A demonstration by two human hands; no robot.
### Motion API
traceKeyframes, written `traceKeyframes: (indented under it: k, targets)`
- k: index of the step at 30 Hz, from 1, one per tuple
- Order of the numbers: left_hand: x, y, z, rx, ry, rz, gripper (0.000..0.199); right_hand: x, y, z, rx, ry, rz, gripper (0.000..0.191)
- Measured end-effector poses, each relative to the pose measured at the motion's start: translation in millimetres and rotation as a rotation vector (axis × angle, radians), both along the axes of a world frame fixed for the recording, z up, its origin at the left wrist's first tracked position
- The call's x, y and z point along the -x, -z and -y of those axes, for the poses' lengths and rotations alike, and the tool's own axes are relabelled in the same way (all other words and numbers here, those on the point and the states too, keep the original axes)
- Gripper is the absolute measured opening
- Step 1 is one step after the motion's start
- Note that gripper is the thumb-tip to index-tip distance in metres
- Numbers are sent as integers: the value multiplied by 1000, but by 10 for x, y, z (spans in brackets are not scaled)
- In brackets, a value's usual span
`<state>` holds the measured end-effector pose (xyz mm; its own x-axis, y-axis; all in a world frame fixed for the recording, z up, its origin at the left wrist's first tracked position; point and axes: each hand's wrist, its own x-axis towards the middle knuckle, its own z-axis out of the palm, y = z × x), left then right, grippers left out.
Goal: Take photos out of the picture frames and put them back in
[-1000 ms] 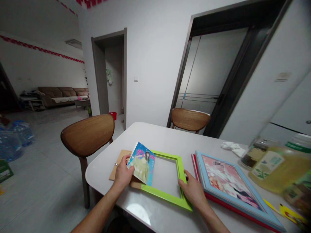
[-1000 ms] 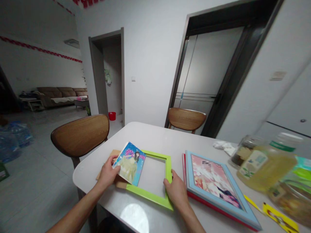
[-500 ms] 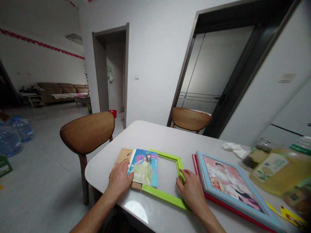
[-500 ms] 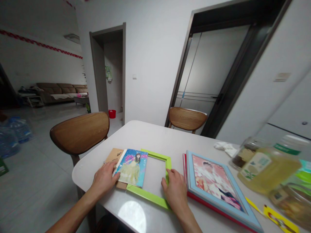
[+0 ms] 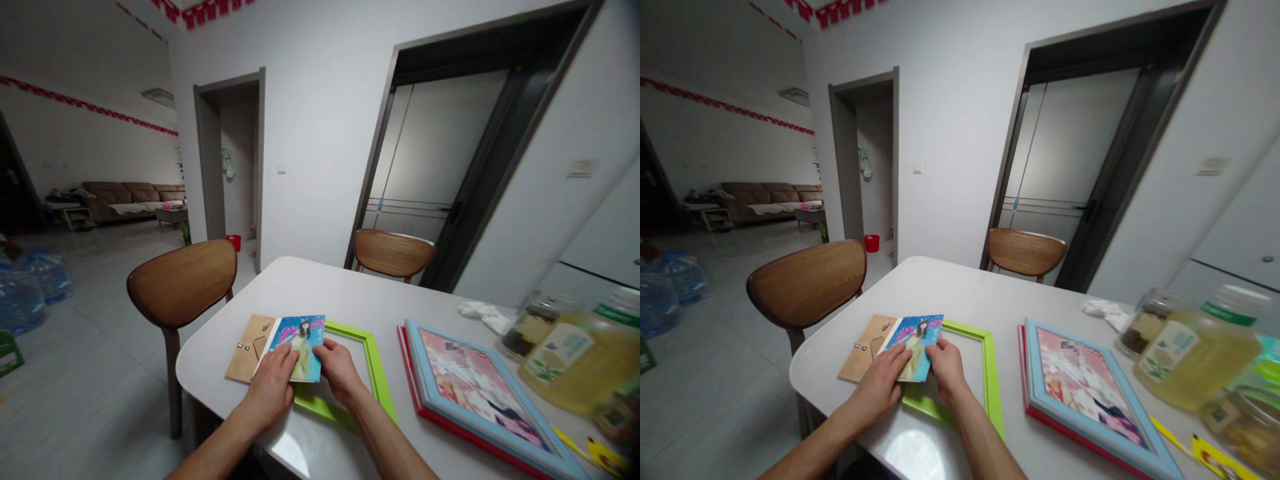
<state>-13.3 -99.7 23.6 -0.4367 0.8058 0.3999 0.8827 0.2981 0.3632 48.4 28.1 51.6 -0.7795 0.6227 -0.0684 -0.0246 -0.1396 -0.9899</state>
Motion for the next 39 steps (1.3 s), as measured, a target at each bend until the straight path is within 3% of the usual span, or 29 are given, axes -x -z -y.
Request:
traceKeyframes:
  k: [3,6,10,14,16,21,25,32,39]
  targets:
    - [11,-72,-34,-241,27,53,53,-17,-195,114,31,-38,-82,33]
    - [-39,-227,-75,-548,10,290,39,-81,-269,144,66,15,-153,39]
    - [-236,-353,-213,-817,-128,677,26,-221,-106,78,168,171,-78,33]
    - [-458,-249,-422,-951,-53,1144,36,-367,36,-42,210,164,-105,26]
    - [-493,-170,-488,-908,2,1234,39,-437,45,-151,163,194,-98,29]
    - [-347,-54,-481,-526,-102,906,44,-603,62,-552,-41,223,117,38]
    - [-324,-10,-403,-393,-60,777,43,-640,116,-778,-133,198,202,41]
    - [-462,64,-317,-95,60,385,46,-547,147,-847,-318,206,292,37]
    - [-436,20,-293,-23,112,287,39,-476,207,-859,-532,254,415,40]
